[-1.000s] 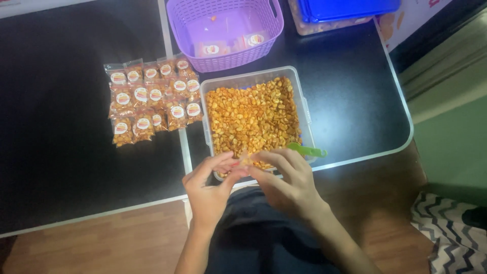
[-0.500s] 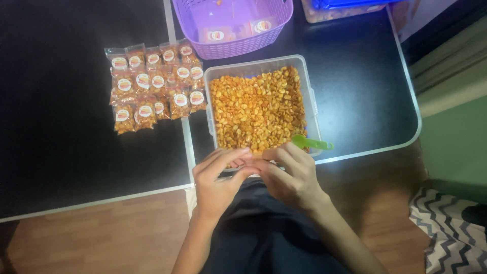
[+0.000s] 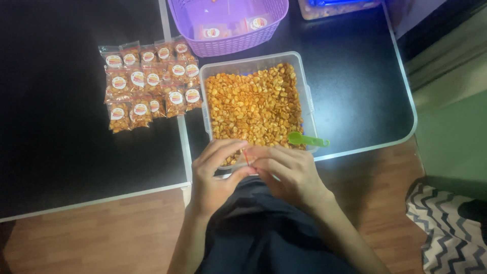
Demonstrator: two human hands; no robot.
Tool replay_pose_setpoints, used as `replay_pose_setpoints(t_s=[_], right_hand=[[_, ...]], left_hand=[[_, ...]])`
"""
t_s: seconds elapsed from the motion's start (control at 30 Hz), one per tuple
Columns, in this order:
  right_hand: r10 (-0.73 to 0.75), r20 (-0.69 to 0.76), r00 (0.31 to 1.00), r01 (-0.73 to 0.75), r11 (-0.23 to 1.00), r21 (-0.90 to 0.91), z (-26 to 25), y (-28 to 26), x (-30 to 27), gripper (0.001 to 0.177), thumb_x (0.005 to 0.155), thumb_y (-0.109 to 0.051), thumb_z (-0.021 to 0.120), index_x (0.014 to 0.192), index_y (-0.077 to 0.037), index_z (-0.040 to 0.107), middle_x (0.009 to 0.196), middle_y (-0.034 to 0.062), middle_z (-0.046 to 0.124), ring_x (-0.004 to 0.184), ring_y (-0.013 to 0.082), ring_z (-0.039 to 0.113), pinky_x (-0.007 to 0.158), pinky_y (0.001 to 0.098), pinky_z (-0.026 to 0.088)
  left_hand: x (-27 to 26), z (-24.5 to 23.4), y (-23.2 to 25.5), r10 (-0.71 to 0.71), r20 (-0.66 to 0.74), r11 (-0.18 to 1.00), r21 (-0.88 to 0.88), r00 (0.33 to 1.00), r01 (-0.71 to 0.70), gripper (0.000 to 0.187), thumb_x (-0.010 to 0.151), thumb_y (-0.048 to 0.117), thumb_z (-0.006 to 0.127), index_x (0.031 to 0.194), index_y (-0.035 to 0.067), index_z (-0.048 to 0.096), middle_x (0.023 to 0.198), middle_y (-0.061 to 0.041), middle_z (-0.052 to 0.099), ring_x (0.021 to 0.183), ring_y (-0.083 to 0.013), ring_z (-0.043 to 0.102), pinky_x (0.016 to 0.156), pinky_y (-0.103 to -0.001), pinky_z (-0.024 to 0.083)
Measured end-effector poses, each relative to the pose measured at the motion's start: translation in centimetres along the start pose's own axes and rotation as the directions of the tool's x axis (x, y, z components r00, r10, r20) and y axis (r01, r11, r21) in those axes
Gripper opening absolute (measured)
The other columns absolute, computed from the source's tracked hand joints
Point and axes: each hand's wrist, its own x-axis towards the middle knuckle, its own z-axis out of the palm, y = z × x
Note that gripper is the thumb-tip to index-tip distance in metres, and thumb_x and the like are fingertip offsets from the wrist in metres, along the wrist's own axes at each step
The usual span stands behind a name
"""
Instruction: Filling small plastic bags with snacks using a scoop from a large container
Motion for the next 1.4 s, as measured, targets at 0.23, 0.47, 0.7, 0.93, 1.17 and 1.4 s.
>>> replay_pose_setpoints(t_s=[0.23,0.47,0.7,0.93,1.17,1.4], right_hand=[[-0.066,0.088,0.994,0.064,0.998,0.017,-0.6,0.6,-1.0,0.025,0.098,-0.011,0.056,0.073,-0.010,0.059,0.076,0.0077,0.063,0.056,0.0296,0.060,0.045,0.0338,0.049],[-0.039,0.176,0.984,0.040,0.999,-0.004,-0.9,0.1,-1.0,0.013,0.096,-0.011,0.066,0.083,-0.007,0.064,0.103,0.0096,0.076,0.073,0.0313,0.071,0.052,0.0376,0.055],[0.006,0.220,0.976,-0.001,1.000,-0.022,-1.2,-0.6,0.0,0.008,0.098,-0.013,0.061,0.096,-0.009,0.068,0.101,0.0074,0.075,0.070,0.0308,0.069,0.054,0.0374,0.056],[0.044,0.337,0.941,-0.034,0.999,-0.036,-1.1,0.7,-1.4,0.032,0.091,-0.013,0.077,0.121,-0.014,0.067,0.119,0.0034,0.074,0.088,0.0214,0.075,0.069,0.0317,0.055],[0.045,0.340,0.939,-0.058,0.998,0.028,-1.0,0.6,-1.8,0.021,0.089,-0.012,0.077,0.109,-0.013,0.070,0.115,0.0025,0.073,0.092,0.0218,0.075,0.072,0.0320,0.057],[0.063,0.370,0.927,-0.071,0.997,0.008,-0.7,1.2,-2.9,0.032,0.082,-0.017,0.083,0.113,-0.013,0.074,0.115,0.0033,0.078,0.098,0.0215,0.078,0.081,0.0328,0.060]], left_hand=[[0.1,-0.7,0.3,-0.066,0.207,0.996,-0.039,0.976,0.075,0.049,0.074,0.013,0.087,0.119,0.003,0.072,0.104,-0.018,0.077,0.096,-0.0412,0.074,0.085,-0.051,0.060],[-0.3,-1.5,-0.2,-0.095,0.270,0.995,0.035,0.958,0.089,0.052,0.075,0.013,0.088,0.124,0.007,0.072,0.106,-0.014,0.078,0.095,-0.0372,0.076,0.087,-0.050,0.060],[-0.8,-1.7,-1.8,-0.022,0.220,0.997,0.077,0.975,0.005,0.049,0.079,0.020,0.086,0.126,0.013,0.073,0.109,-0.006,0.078,0.097,-0.0309,0.076,0.086,-0.044,0.060],[-0.6,-1.4,-0.9,0.063,0.227,0.988,0.121,0.972,-0.092,0.044,0.085,0.010,0.085,0.126,0.007,0.069,0.116,-0.006,0.078,0.101,-0.0225,0.077,0.093,-0.036,0.056],[-0.2,-1.7,0.3,0.074,0.321,0.990,0.088,0.944,-0.108,0.044,0.092,0.009,0.075,0.133,0.001,0.062,0.127,-0.012,0.071,0.114,-0.0280,0.068,0.103,-0.040,0.051],[-0.6,-1.5,0.0,0.070,0.363,0.994,0.050,0.929,-0.095,0.048,0.089,0.006,0.078,0.135,0.002,0.062,0.122,-0.011,0.073,0.107,-0.0265,0.068,0.099,-0.039,0.052]])
